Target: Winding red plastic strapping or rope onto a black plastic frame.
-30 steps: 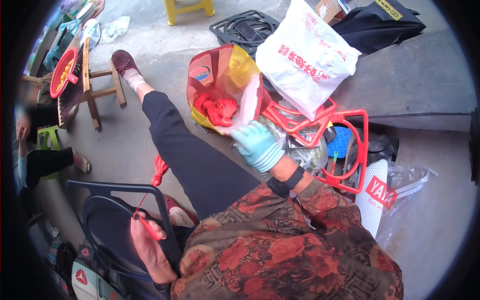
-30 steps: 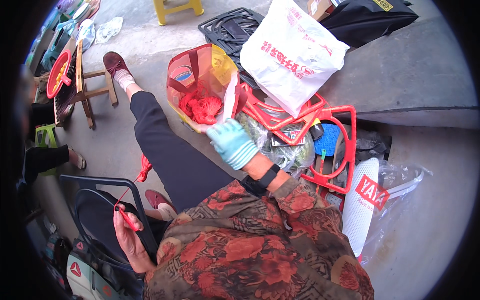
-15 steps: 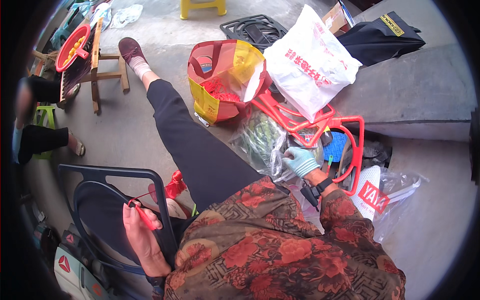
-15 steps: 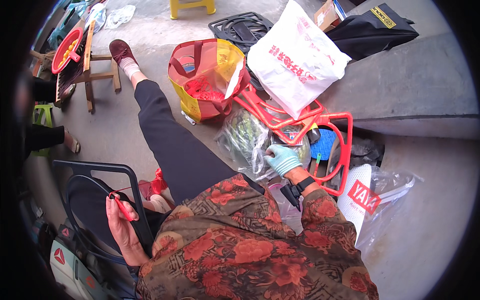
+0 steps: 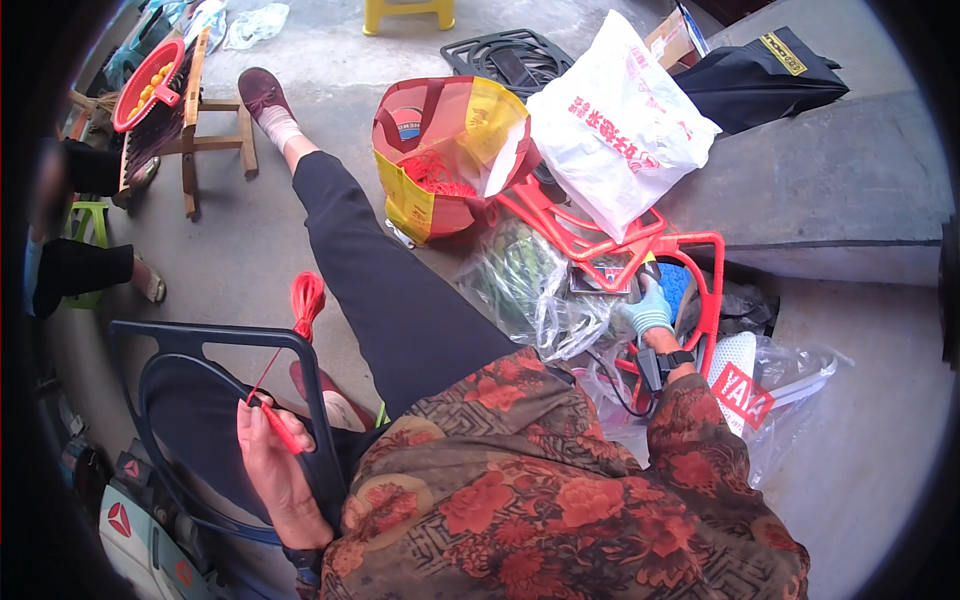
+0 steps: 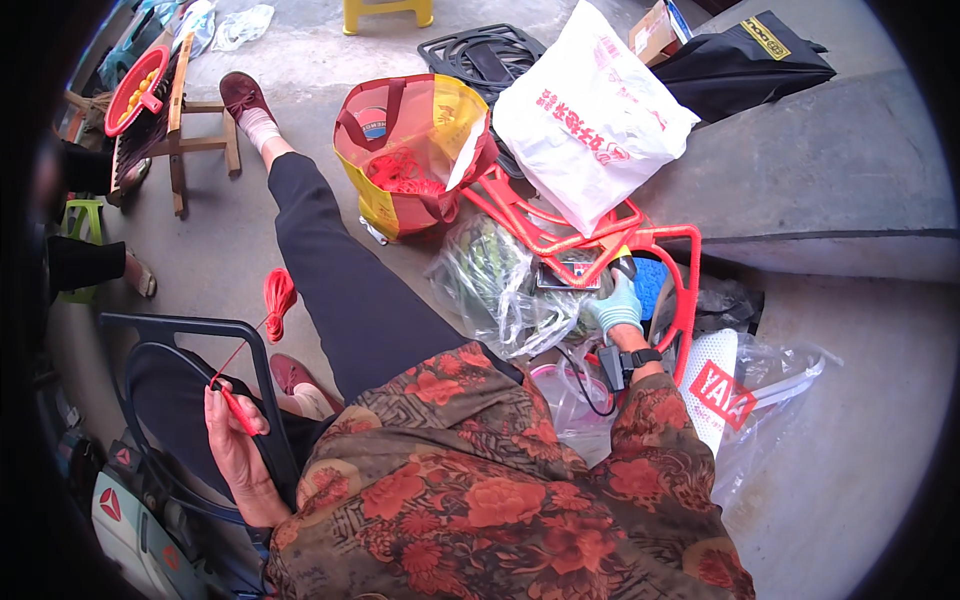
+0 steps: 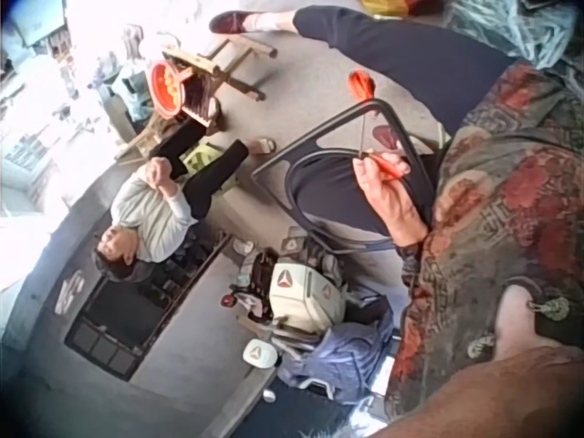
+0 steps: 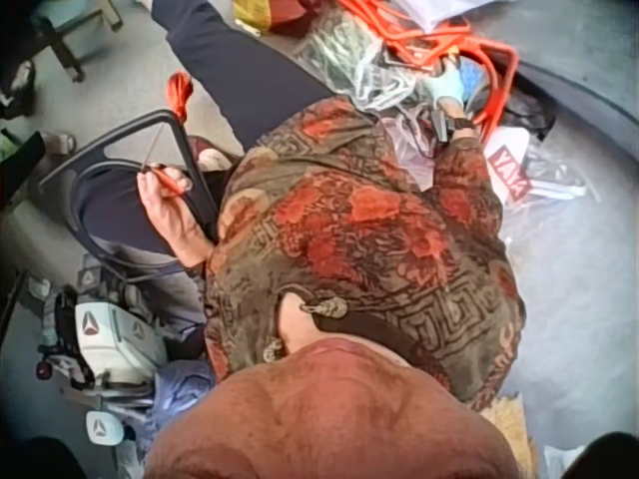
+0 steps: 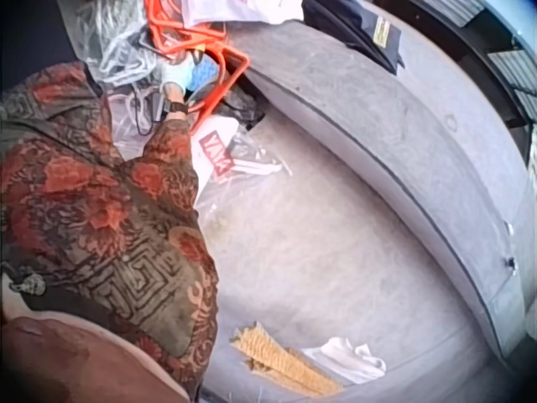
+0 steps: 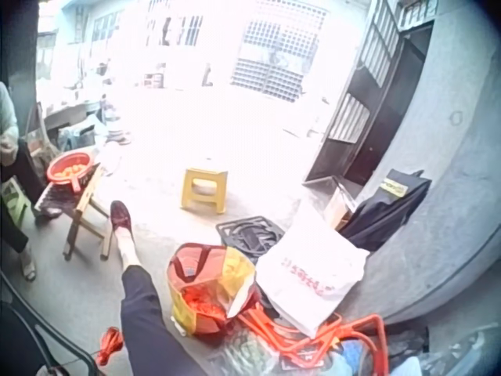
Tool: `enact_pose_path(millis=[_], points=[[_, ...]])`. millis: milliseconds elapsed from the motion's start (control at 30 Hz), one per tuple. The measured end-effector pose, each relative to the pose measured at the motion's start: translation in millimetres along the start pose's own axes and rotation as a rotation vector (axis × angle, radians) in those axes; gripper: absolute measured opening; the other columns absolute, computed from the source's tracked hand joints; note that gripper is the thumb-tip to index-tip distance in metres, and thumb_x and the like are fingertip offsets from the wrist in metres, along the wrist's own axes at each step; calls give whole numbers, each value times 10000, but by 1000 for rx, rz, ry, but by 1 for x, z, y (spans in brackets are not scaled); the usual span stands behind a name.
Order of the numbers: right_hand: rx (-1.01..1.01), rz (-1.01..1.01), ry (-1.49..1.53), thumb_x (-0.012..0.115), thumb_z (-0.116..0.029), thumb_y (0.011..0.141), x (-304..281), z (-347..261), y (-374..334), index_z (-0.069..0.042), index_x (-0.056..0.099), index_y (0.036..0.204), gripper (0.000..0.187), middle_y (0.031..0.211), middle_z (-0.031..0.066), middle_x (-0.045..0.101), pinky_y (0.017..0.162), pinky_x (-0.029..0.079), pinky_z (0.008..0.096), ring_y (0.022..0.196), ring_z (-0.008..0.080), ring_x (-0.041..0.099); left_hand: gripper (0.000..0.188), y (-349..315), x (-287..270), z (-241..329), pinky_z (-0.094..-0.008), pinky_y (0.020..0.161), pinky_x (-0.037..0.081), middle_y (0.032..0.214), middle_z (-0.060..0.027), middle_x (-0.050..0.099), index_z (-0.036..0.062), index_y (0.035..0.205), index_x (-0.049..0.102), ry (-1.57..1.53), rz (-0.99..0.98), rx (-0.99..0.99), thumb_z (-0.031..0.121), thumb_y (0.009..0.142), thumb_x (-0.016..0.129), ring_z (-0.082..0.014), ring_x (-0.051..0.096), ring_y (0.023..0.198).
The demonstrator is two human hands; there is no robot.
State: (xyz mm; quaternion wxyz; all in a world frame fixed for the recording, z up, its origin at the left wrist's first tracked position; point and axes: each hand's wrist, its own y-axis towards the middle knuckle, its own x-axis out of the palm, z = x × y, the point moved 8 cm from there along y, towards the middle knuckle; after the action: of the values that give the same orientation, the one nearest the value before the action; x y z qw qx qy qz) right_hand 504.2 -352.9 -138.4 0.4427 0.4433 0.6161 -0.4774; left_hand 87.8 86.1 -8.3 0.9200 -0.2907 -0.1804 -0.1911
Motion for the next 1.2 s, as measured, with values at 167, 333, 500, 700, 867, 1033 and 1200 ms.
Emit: enact_pose_path(millis=[167,333,500,700,867,1033,1200], points=[[-85,-197,282,863,-304,471,28,8,32,-11,276,1374,1117,1330,229,419,1024,364,341,1236,313,425,140,-1,2,-2,-227,452,456,669,-84,576,66,1001,503,11,-4,3,192,943,483,-143,548,513],[-119,-206,81,849,-360,506,14,-26,23,-5,214,1393,1147,1339,245,395,1047,318,390,1254,348,393,143,-3,0,0,-227,456,456,672,-82,573,63,1004,499,25,19,9,193,950,472,-136,548,519],[-462,225,-373,794,-357,557,-29,-79,-9,-57,377,1325,924,1195,209,515,1015,280,479,1179,288,454,145,1,3,-3,-228,458,459,680,-87,573,60,1009,499,21,11,-5,189,952,468,-135,550,524],[-581,-215,-463,774,-424,574,10,-96,-1,-58,438,1267,853,1248,147,513,1044,247,516,1217,295,436,152,2,4,-5,-231,470,466,693,-99,579,53,1012,503,1,-3,-22,188,949,475,-146,555,521],[-646,-317,-459,754,-480,584,10,-113,1,-49,439,1250,854,1217,166,530,1051,232,523,1179,305,468,163,-1,3,-4,-231,483,474,701,-103,586,49,1022,508,2,-35,-4,191,946,483,-153,562,522],[-612,-371,-483,748,-505,583,10,-115,-3,-52,452,1219,835,1071,178,593,1036,242,512,1089,315,530,166,0,-6,-4,-230,484,475,698,-98,583,49,1025,512,-8,32,-5,192,942,490,-151,560,525],[-695,89,-249,807,-415,540,-7,-110,-19,-42,432,1257,891,1163,161,542,1017,293,472,1083,332,511,162,1,-3,-4,-229,484,476,703,-100,585,51,1018,516,-5,10,-9,191,940,495,-151,564,535]])
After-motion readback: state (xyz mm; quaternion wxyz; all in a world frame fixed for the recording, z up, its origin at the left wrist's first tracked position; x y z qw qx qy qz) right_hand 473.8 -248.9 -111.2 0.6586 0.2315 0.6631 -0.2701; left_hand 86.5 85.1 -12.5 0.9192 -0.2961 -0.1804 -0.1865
